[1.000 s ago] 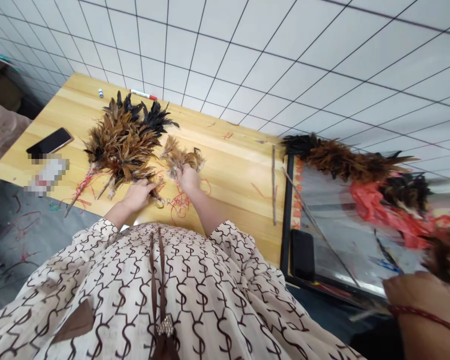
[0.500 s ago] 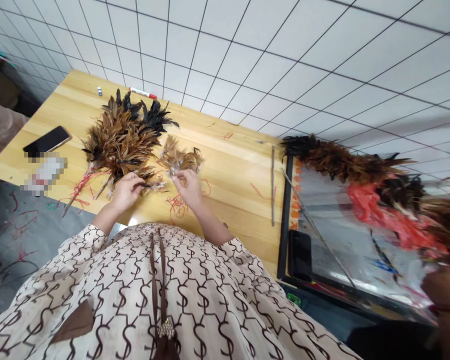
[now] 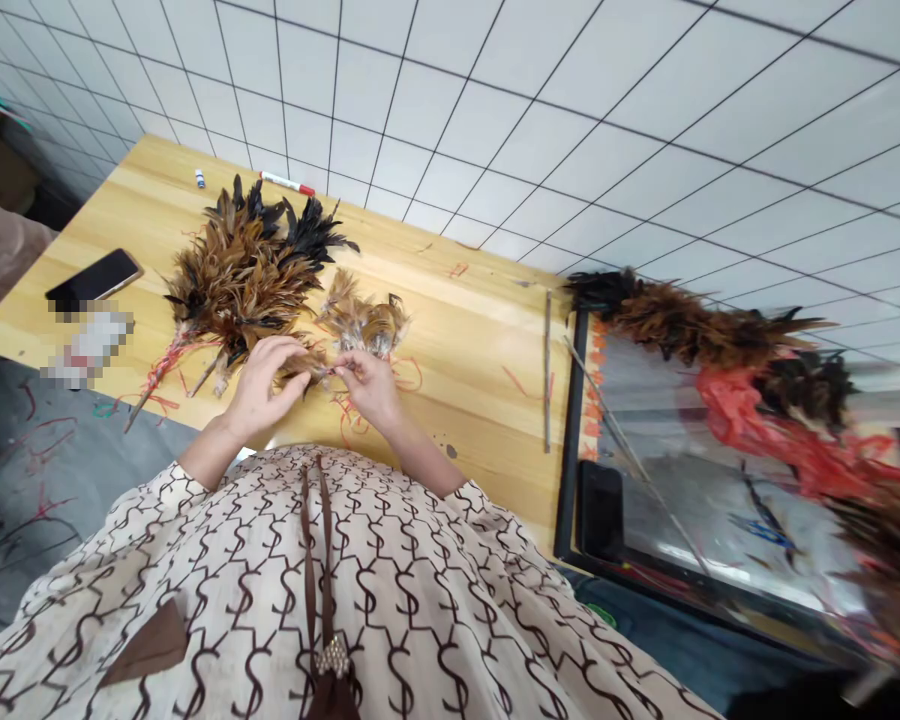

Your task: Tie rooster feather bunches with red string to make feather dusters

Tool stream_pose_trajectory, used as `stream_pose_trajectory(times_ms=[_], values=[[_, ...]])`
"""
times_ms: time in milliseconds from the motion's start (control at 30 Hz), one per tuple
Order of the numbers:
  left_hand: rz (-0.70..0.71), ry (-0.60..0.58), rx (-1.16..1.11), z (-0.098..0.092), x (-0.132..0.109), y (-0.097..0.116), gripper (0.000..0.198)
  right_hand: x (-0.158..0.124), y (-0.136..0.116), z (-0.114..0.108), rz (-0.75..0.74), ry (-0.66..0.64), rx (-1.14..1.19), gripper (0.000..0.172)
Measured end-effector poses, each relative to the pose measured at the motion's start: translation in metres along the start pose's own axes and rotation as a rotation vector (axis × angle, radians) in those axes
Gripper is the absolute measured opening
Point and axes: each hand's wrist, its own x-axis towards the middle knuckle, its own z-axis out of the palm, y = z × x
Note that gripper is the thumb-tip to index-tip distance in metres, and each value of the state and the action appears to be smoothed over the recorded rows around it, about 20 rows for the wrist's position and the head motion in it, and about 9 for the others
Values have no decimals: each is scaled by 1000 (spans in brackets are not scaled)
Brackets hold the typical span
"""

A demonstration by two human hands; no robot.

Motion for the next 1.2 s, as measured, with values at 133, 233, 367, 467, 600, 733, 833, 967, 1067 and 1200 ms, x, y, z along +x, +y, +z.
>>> stream_pose_trajectory(times_ms=[133,233,367,467,600,733,833,967,1067,1200], values=[[-129,-42,-152,0,5,12,33,-5,-9,-2,-178,-50,-141,13],[-272,-218,-348,9,6,12,33,-7,-12,-2,-291,-57,-150,16],[-434,-366,-642,18,2,9,33,-8,-13,-5,-357,-43,-132,19],[-518,-367,-756,17,-1,10,32,-8,-13,-6,-362,-32,-100,22],[-543,-368,-803,14,0,13,29,-8,-12,-5,-348,-1,-34,21],[-511,-287,-691,15,0,16,26,-9,-14,-4,-308,81,-59,12],[-451,-203,-514,14,-1,19,24,-12,-17,-4,-282,215,-101,8],[-360,-145,-270,12,-2,21,20,-17,-19,1,-258,235,-118,9],[-296,-144,-123,14,-4,20,19,-18,-18,5,-249,189,-102,12],[-235,-172,56,16,-6,21,21,-18,-17,10,-260,169,-93,17]])
